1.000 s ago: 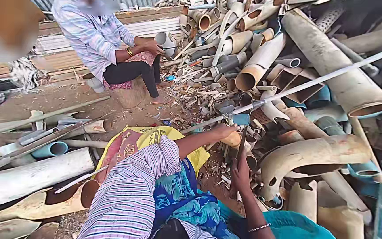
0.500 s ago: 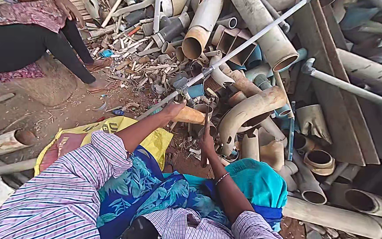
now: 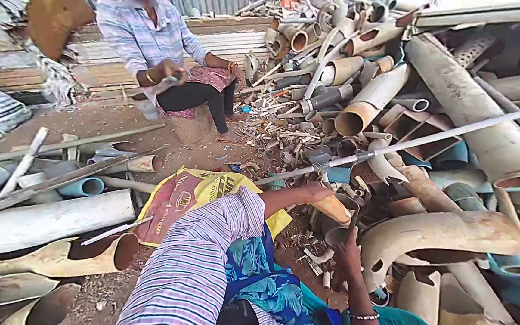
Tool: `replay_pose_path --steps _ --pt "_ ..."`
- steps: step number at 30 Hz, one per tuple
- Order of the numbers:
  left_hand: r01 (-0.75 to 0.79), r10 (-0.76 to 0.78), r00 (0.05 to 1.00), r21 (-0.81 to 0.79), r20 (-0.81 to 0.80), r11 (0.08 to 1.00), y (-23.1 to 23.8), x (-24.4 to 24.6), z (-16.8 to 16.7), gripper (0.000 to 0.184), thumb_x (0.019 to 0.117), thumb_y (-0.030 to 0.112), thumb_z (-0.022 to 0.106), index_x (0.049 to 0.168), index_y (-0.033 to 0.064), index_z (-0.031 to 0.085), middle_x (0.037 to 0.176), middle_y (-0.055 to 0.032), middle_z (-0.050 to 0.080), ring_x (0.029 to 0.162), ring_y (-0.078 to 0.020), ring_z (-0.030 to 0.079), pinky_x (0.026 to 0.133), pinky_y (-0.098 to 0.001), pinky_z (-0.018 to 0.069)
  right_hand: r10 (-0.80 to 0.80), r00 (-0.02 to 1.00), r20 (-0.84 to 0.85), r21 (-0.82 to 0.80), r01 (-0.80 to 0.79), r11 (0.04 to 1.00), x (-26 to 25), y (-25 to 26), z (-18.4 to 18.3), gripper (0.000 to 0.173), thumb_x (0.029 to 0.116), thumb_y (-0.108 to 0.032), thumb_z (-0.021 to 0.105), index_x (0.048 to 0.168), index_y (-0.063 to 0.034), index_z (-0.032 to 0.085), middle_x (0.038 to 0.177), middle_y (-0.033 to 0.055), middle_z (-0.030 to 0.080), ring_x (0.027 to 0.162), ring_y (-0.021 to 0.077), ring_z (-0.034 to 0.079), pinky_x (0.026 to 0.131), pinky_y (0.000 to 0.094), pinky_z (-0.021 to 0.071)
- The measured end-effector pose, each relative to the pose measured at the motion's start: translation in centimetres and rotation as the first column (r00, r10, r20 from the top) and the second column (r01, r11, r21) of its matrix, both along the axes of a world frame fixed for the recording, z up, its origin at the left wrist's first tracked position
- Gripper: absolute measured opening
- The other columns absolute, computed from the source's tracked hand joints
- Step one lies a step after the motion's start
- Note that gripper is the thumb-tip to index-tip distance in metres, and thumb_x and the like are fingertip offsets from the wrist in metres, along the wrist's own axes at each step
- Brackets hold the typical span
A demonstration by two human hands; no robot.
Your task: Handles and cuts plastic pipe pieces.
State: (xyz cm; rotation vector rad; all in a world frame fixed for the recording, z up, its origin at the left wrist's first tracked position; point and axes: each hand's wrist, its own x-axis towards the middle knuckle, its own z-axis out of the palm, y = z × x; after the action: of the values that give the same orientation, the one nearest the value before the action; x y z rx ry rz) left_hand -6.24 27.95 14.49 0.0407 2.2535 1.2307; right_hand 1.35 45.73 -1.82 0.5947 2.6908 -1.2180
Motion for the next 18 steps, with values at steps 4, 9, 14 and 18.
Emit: replay_pose_path --steps 4,9,14,18 --pt "0.102 -0.106 0.994 -0.082 -0.037 0.991 0.3 1.1 1.9 0.06 0.1118 0.04 0.038 0.144 -0.0105 0.046 0.15 -0.0312 0.046 0.142 -0.0393 0.044 0.116 -0.0554 0.0331 0.161 0.956 -0.247 0.122 -0.134 0.984 1.8 -3.3 4.4 0.071 0.1042 -0.004 0.049 0.164 -0.0035 0.011 0.096 0.0348 0.067 0.084 0.0516 0.067 0.081 0.0665 0.0494" --pt "0.113 -0.114 0.993 -0.063 -0.02 0.992 0.1 1.5 2.0 0.057 0.1098 0.037 0.048 0.142 -0.01 0.047 0.145 -0.0306 0.049 0.133 -0.038 0.05 0.108 -0.0552 0.0407 0.019 0.998 -0.06 -0.015 -0.02 1.0 0.8 -0.4 0.9 0.084 0.1017 -0.004 0.054 0.166 -0.0126 0.0 0.11 0.0374 0.064 0.091 0.0512 0.066 0.083 0.0662 0.0495" --pt "0.197 -0.203 0.978 -0.101 -0.049 0.975 0.2 1.1 1.3 0.053 0.1055 0.03 0.059 0.136 -0.013 0.051 0.137 -0.0323 0.054 0.126 -0.0394 0.055 0.104 -0.0559 0.0432 0.081 0.981 -0.175 0.019 -0.079 0.997 1.7 -2.1 3.4 0.077 0.1037 -0.004 0.05 0.165 -0.0087 0.004 0.103 0.036 0.065 0.087 0.0493 0.066 0.082 0.0643 0.0491" --pt "0.173 -0.178 0.984 -0.108 -0.032 0.979 0.3 0.8 1.0 0.052 0.1058 0.03 0.058 0.137 -0.0113 0.051 0.139 -0.0312 0.054 0.128 -0.039 0.054 0.105 -0.0567 0.0431 0.125 0.946 -0.3 0.06 -0.112 0.992 1.7 -3.1 3.4 0.074 0.1037 -0.002 0.048 0.165 -0.0042 0.006 0.092 0.0319 0.066 0.077 0.0457 0.065 0.076 0.0618 0.0506"
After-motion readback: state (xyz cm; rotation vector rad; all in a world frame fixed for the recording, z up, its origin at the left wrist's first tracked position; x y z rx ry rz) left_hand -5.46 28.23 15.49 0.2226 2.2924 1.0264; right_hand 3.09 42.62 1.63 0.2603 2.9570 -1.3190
